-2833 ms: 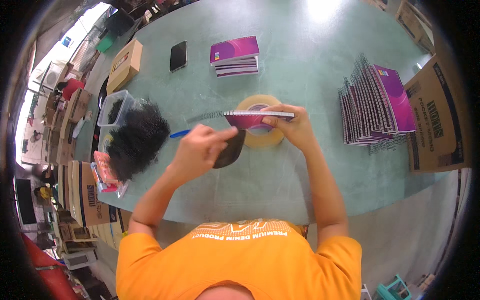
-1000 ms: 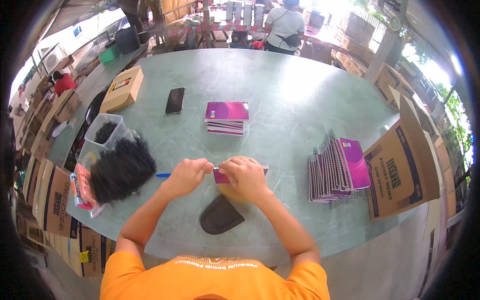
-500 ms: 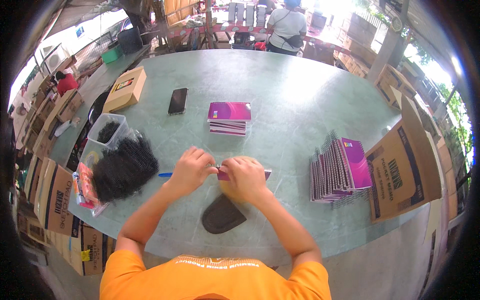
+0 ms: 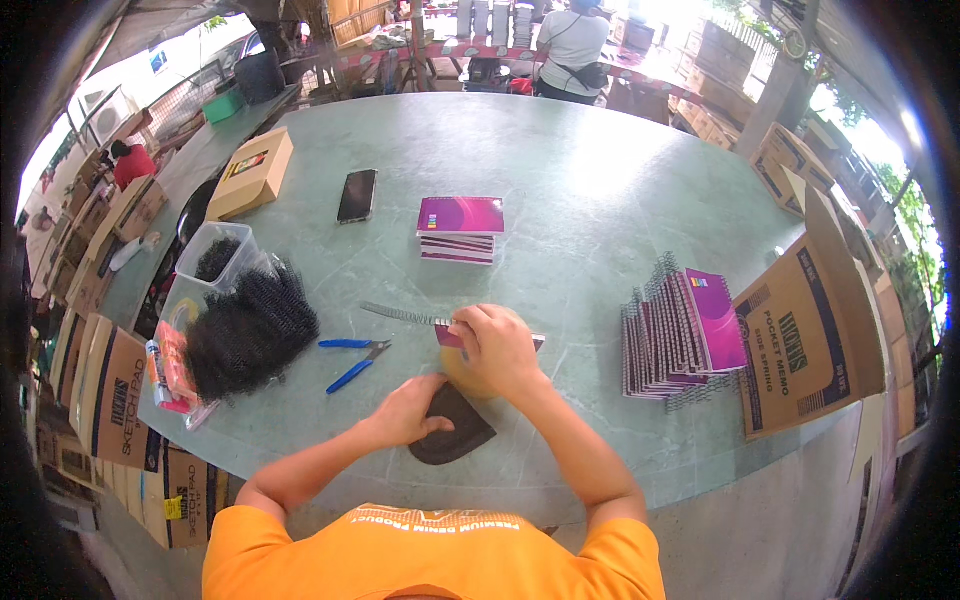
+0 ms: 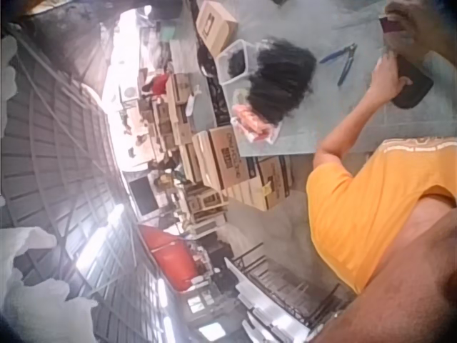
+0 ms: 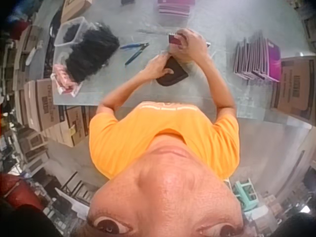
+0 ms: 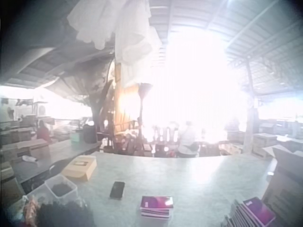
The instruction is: The person assembles spiral notebooks by inserting a wire coil into the pre-punched holes of notebook covers and pages, then uses pliers to cut the excess wire.
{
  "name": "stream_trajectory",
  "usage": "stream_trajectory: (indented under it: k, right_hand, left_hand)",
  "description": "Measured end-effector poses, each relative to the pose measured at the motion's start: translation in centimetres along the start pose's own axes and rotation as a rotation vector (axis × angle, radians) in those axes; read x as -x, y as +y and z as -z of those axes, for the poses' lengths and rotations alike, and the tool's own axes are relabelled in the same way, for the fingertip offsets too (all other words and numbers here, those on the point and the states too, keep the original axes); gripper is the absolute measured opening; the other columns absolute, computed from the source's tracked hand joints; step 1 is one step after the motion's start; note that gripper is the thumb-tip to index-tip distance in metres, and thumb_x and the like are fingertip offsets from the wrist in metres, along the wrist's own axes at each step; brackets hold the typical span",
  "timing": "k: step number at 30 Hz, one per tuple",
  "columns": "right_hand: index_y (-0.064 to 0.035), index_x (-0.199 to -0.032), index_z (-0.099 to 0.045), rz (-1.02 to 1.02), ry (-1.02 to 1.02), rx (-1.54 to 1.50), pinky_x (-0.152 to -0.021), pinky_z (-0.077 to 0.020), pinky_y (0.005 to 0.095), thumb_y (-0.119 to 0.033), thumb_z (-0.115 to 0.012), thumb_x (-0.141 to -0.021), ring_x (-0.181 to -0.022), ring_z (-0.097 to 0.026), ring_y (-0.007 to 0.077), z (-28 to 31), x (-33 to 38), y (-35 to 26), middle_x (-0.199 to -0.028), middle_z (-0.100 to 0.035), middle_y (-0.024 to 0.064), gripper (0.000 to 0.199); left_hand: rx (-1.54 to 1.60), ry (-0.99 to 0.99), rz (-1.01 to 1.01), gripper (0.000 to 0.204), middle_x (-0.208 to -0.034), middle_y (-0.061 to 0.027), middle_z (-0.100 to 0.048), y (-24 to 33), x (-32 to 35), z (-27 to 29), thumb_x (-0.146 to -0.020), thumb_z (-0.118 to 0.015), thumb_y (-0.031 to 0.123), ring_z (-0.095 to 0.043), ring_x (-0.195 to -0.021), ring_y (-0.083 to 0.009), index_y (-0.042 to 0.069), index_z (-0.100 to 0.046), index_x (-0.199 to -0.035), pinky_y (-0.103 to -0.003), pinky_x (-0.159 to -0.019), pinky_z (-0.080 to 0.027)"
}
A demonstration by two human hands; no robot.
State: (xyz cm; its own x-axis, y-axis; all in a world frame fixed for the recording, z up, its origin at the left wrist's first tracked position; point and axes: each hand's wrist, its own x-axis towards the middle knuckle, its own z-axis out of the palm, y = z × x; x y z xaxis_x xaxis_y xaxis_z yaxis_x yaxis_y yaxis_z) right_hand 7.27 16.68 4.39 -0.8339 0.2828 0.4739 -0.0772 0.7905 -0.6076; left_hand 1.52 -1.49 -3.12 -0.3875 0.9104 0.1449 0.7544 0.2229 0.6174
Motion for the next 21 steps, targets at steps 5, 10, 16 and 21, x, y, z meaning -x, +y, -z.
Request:
stream_trajectory:
  k: [5, 10, 16, 21]
  right_hand:
    - [-0.004, -0.078, -0.062, 0.051, 0.007, -0.006, -0.069, -0.0475, 0.0401, -0.011, -0.064, -0.078, -0.075, -0.062, 0.0308, -0.3, 0.2, 0.6, -0.078, -0.065, 0.0106, 0.008]
    - [-0.004, -0.079, -0.063, 0.063, -0.018, -0.026, -0.069, -0.0483, 0.0405, -0.014, -0.066, -0.077, -0.075, -0.062, 0.0323, 0.1, -0.2, 1.0, -0.078, -0.066, 0.011, 0.01]
    - [-0.0012, -0.093, -0.068, -0.383, -0.253, -0.296, -0.069, -0.0551, 0.0311, -0.008, -0.071, -0.077, -0.079, -0.066, 0.0154, 6.3, -0.1, 2.5, -0.086, -0.069, 0.0089, 0.018]
    - [0.0035, -0.094, -0.067, -0.407, -0.025, -0.731, -0.071, -0.0562, 0.0264, -0.006, -0.07, -0.08, -0.08, -0.064, 0.0134, 3.9, 2.9, 5.2, -0.091, -0.068, 0.0078, 0.017]
  left_hand:
    - [0.34, -0.097, 0.363, 0.064, -0.099, -0.0167, -0.057, 2.2, 0.2, -0.1, -0.071, -0.075, 0.02, -0.056, -0.086, -0.0298, 0.004, -0.043, -0.124, -0.04, -0.076, -0.046]
    - [0.277, -0.039, 0.04, 0.063, -0.097, -0.017, -0.06, 3.8, -0.3, 3.3, -0.075, -0.071, 0.016, -0.06, -0.084, -0.0277, 0.005, -0.04, -0.129, -0.035, -0.079, -0.048]
    - [0.268, 0.581, 0.124, 0.037, -0.089, -0.0122, -0.061, 4.4, -2.9, 10.3, -0.07, -0.07, 0.005, -0.064, -0.081, -0.022, 0.007, -0.049, -0.101, -0.031, -0.074, -0.05]
    - [0.278, 0.353, 0.03, 0.049, -0.086, -0.0118, -0.062, 4.6, -2.8, 9.0, -0.071, -0.067, 0.004, -0.064, -0.08, -0.0244, 0.01, -0.051, -0.118, -0.031, -0.073, -0.05]
